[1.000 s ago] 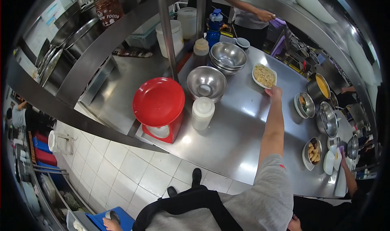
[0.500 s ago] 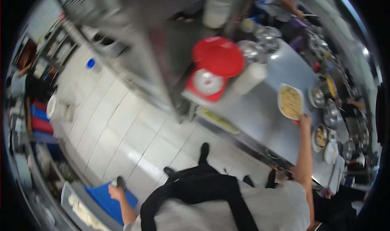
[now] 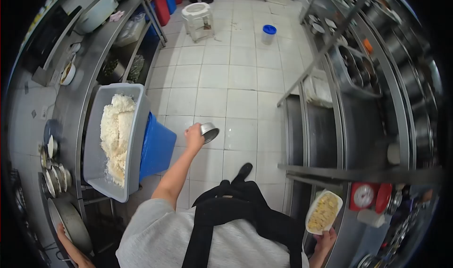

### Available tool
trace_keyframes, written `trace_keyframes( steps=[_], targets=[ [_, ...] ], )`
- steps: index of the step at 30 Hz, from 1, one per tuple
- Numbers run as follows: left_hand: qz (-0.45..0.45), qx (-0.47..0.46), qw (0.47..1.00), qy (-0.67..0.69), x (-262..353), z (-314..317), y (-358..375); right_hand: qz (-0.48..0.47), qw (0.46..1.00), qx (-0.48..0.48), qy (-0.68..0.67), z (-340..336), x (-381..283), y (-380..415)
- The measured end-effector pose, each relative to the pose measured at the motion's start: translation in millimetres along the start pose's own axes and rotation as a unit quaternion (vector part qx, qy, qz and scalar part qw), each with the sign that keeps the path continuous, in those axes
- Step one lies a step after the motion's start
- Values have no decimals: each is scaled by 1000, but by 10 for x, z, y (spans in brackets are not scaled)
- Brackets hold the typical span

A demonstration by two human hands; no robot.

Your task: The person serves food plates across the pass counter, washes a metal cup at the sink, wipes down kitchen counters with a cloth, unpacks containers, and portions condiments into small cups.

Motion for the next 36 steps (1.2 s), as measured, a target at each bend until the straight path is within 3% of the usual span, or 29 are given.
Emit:
trace_keyframes(
  steps=[7, 9, 11, 19, 24, 27, 28, 30, 31, 33, 36],
  targets=[
    [26, 71, 996, 49, 98, -234, -1377, -118, 964, -221, 86, 2519, -937, -1000],
    [20, 141, 989, 50, -112, -505, -1703, -136, 951, -261, 90, 3291, -1251, -1273],
    [-79, 119, 988, 60, -472, -677, -1952, -136, 940, -290, 121, 4148, -1633, -1426],
    [-310, 233, 907, 166, -1397, -1197, -2285, -202, 853, -453, 164, 7423, -2782, -1741],
    [-391, 305, 824, 274, -1998, -1033, -2481, -198, 792, -552, 173, 9186, -3176, -1391],
    [-506, 326, 661, 448, -2512, -672, -2737, -205, 773, -572, 180, 10087, -3309, -1311],
    [-499, 331, 661, 452, -2543, -762, -3023, -201, 780, -563, 183, 10329, -3364, -1290],
    [-574, 305, 570, 502, -2523, -761, -3454, -192, 786, -559, 181, 10770, -3492, -1231],
    [-573, 308, 567, 505, -2569, -805, -3779, -176, 794, -553, 184, 10998, -3558, -1228],
    [-537, 263, 695, 399, -2697, -1007, -4529, -172, 788, -560, 189, 11450, -3718, -1264],
    [-454, 285, 750, 387, -3100, -983, -5663, -178, 775, -576, 191, 12169, -3924, -1269]
  ],
)
Point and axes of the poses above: each hand's wrist, its own y-axis away from the middle knuckle, its own z-axis out of the palm, x = y × z, the point moved 6 cm from there along -y, towards the middle knuckle, and after that the axes turned 4 degrees about x, right-handed, at the moved point
